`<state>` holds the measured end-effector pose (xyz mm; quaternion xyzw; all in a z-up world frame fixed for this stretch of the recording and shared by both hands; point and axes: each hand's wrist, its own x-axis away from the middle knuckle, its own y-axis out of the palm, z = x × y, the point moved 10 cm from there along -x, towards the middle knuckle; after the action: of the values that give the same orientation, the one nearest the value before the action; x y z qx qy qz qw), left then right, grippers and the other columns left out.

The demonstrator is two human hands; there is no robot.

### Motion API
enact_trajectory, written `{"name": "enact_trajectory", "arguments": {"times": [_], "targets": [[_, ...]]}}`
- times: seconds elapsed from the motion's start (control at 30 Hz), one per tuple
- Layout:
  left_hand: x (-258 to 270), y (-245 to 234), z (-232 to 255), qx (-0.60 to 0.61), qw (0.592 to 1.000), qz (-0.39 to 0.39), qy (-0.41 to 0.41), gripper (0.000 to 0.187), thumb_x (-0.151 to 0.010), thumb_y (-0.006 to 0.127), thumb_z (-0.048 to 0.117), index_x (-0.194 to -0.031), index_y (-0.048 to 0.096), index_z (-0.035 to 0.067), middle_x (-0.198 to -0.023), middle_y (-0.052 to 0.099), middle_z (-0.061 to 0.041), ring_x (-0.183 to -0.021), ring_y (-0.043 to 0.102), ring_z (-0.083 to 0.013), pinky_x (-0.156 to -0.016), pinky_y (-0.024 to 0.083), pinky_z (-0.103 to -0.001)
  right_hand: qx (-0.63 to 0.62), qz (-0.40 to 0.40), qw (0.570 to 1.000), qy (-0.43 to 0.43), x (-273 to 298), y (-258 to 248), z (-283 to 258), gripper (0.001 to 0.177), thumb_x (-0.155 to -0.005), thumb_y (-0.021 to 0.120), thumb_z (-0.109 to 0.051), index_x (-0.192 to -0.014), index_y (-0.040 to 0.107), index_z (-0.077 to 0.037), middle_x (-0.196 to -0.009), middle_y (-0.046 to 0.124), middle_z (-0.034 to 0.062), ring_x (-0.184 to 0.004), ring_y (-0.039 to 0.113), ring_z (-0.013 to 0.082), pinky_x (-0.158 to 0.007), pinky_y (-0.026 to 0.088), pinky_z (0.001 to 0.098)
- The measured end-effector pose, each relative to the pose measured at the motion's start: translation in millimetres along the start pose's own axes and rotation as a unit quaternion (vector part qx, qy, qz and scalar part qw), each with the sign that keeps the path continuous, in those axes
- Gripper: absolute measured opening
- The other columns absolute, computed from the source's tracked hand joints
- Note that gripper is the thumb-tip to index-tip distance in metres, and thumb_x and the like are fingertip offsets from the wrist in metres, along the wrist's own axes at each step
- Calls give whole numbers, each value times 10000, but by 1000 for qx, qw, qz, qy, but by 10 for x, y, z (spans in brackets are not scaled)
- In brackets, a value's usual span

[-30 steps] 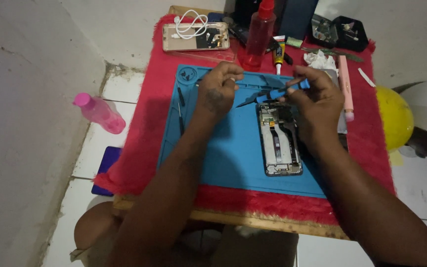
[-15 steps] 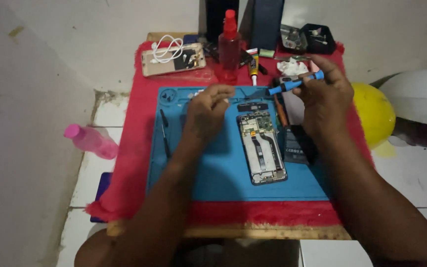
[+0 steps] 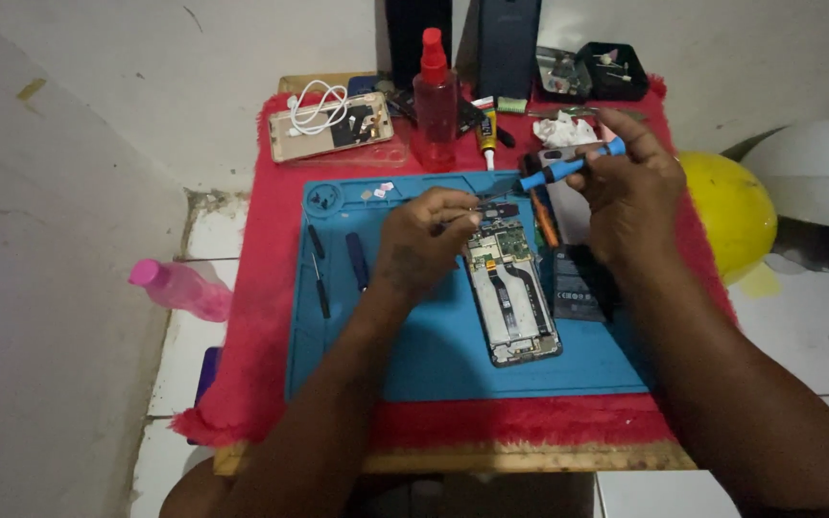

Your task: The person is repairing a disassembled smartphone on a blue work mat. They use a blue soldering iron to work on the motherboard and other internal components, occasionally using tweezers to handle small parts. The workspace is cluttered with tools, spare parts, and other electronic devices.

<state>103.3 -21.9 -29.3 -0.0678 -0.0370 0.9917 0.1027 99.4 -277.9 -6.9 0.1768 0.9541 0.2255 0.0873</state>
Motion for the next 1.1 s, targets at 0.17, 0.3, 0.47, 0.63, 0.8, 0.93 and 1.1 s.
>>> {"name": "enact_trajectory", "arguments": {"times": [0.17,0.3,0.47,0.63,0.8,0.93,1.1], "targets": [[40,-16,56,-3,1000,2,1,239,-913,717,269,-1074,761,98,-712,739,-178,-631,744,-230,-486,647,-359,9,-3,1000,2,59,66,-21,496,-874,621,43,-1361,638,-50,-947,696,176,-848,761,239,-649,727,333],[75,8,205,-66,997,6,30,120,-979,637,190,-992,730,116,-742,742,-15,-588,688,-96,-503,580,-228,104,56,992,46,303,316,-264,420,-908,551,35,-1288,678,-92,-976,680,44,-832,688,131,-636,593,187],[60,6,211,-77,997,7,-1,174,-969,602,229,-994,708,93,-764,752,-36,-597,715,-122,-485,575,-237,84,58,994,50,286,262,-239,387,-934,555,54,-1267,670,-108,-1007,677,53,-869,706,150,-658,617,203],[109,-54,223,-78,997,23,-11,125,-990,615,206,-954,677,102,-742,710,-41,-606,696,-134,-527,592,-239,123,38,992,11,279,237,-293,347,-942,561,-10,-1253,662,-128,-1030,678,48,-927,721,158,-723,631,228],[122,-81,324,-25,998,31,39,86,-976,641,139,-947,674,65,-739,721,-73,-595,715,-152,-517,625,-242,124,13,992,-15,262,243,-317,385,-953,593,-2,-1318,632,-120,-1040,685,55,-932,727,161,-737,648,230],[136,-73,269,52,997,38,-34,78,-970,658,115,-962,692,45,-737,717,-102,-609,718,-176,-553,661,-278,132,53,990,7,325,263,-360,380,-971,591,36,-1313,637,-124,-1066,655,67,-918,712,159,-717,652,220],[204,-6,260,125,985,9,-120,120,-982,609,213,-939,613,101,-781,668,-73,-685,665,-195,-635,597,-323,135,13,990,-42,336,281,-374,370,-964,619,-2,-1309,646,-133,-1051,659,24,-933,706,134,-728,635,210]]}}
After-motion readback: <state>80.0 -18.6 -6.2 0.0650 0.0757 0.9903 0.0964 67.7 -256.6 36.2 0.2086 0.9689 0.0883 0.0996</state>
